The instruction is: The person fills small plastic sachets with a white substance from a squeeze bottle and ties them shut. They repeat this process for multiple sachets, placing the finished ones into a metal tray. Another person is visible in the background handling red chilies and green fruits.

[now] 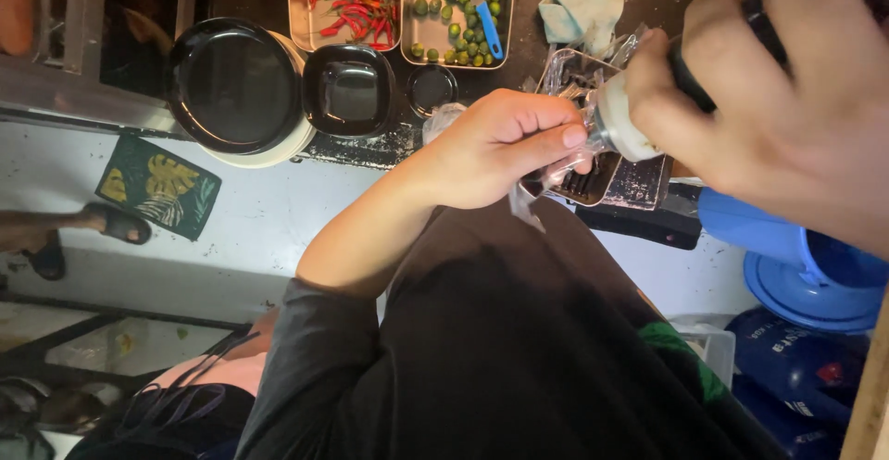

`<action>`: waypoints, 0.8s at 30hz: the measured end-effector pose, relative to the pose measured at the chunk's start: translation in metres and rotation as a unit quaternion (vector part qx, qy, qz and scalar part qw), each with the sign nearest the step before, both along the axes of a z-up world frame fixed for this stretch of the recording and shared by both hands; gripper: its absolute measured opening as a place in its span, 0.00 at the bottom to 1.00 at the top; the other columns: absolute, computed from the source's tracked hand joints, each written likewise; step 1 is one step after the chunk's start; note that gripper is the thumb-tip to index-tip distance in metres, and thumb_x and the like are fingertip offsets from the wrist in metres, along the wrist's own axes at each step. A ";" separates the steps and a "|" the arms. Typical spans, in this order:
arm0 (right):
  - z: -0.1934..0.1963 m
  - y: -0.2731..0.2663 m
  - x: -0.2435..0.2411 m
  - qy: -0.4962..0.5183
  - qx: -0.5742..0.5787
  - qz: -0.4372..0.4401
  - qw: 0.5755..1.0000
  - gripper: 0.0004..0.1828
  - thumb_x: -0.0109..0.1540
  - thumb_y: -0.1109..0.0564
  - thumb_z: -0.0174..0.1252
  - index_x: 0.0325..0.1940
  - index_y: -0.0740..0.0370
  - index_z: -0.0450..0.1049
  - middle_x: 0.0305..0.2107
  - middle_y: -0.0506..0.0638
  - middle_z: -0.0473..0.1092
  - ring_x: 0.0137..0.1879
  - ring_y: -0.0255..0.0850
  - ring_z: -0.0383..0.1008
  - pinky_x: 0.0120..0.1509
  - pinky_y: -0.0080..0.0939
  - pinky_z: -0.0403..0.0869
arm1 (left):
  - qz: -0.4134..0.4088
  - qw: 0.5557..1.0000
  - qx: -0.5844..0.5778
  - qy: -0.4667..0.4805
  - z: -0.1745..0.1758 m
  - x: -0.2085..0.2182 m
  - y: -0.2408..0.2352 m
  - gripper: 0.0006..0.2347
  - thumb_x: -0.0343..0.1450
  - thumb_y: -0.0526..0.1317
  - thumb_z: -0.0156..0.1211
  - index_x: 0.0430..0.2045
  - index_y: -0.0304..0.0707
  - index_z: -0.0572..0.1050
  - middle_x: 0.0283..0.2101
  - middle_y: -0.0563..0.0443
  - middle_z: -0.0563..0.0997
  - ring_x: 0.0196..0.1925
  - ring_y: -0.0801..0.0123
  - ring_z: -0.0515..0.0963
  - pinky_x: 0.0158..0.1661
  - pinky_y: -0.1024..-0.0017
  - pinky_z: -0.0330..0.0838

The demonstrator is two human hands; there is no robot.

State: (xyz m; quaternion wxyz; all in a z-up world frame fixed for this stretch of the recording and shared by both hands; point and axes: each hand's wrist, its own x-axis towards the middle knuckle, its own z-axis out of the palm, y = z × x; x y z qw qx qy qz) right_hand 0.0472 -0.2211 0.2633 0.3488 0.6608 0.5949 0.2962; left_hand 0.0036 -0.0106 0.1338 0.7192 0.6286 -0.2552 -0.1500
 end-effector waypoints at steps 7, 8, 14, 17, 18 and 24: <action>0.002 -0.005 0.004 0.034 0.015 0.032 0.999 0.06 0.72 0.64 0.51 0.50 0.64 0.74 0.38 0.61 0.69 0.38 0.55 0.68 0.44 0.46 0.60 | 0.074 0.996 -0.006 -0.050 0.005 -0.006 -0.006 0.12 0.75 0.46 0.47 0.35 0.41 0.76 0.27 0.56 0.75 0.30 0.78 0.75 0.33 0.82 0.71; 0.002 -0.006 0.003 0.021 0.010 0.026 0.999 0.06 0.72 0.64 0.51 0.51 0.63 0.73 0.39 0.60 0.69 0.40 0.54 0.69 0.45 0.46 0.61 | 0.078 0.994 -0.002 -0.075 0.007 -0.006 -0.006 0.13 0.75 0.47 0.45 0.32 0.39 0.76 0.27 0.55 0.76 0.28 0.77 0.75 0.33 0.82 0.71; 0.005 -0.004 0.008 0.017 -0.013 0.061 0.998 0.08 0.72 0.65 0.50 0.52 0.67 0.74 0.37 0.63 0.69 0.36 0.55 0.68 0.44 0.48 0.61 | 0.047 0.997 -0.018 -0.057 0.004 -0.002 -0.011 0.12 0.75 0.46 0.44 0.33 0.39 0.74 0.30 0.56 0.79 0.27 0.78 0.75 0.31 0.82 0.70; 0.010 -0.001 0.011 0.020 -0.034 0.098 0.994 0.11 0.71 0.63 0.48 0.50 0.71 0.75 0.35 0.66 0.69 0.34 0.56 0.68 0.43 0.49 0.62 | 0.050 0.997 -0.059 -0.029 0.004 -0.003 -0.014 0.11 0.75 0.44 0.46 0.31 0.37 0.73 0.33 0.52 0.80 0.31 0.72 0.81 0.36 0.79 0.78; 0.013 0.000 0.013 0.021 -0.045 0.121 0.991 0.13 0.71 0.62 0.47 0.49 0.73 0.76 0.34 0.68 0.69 0.33 0.57 0.68 0.42 0.50 0.62 | 0.052 0.995 -0.089 -0.004 0.004 -0.003 -0.016 0.11 0.75 0.43 0.47 0.34 0.34 0.74 0.36 0.49 0.81 0.36 0.67 0.85 0.41 0.76 0.84; 0.009 -0.004 0.013 0.016 -0.069 0.096 0.993 0.15 0.71 0.61 0.44 0.51 0.75 0.74 0.35 0.69 0.69 0.35 0.57 0.68 0.44 0.50 0.64 | -0.014 0.993 -0.097 0.060 0.014 -0.003 -0.006 0.14 0.75 0.45 0.43 0.44 0.32 0.71 0.46 0.41 0.81 0.43 0.58 0.87 0.36 0.74 0.84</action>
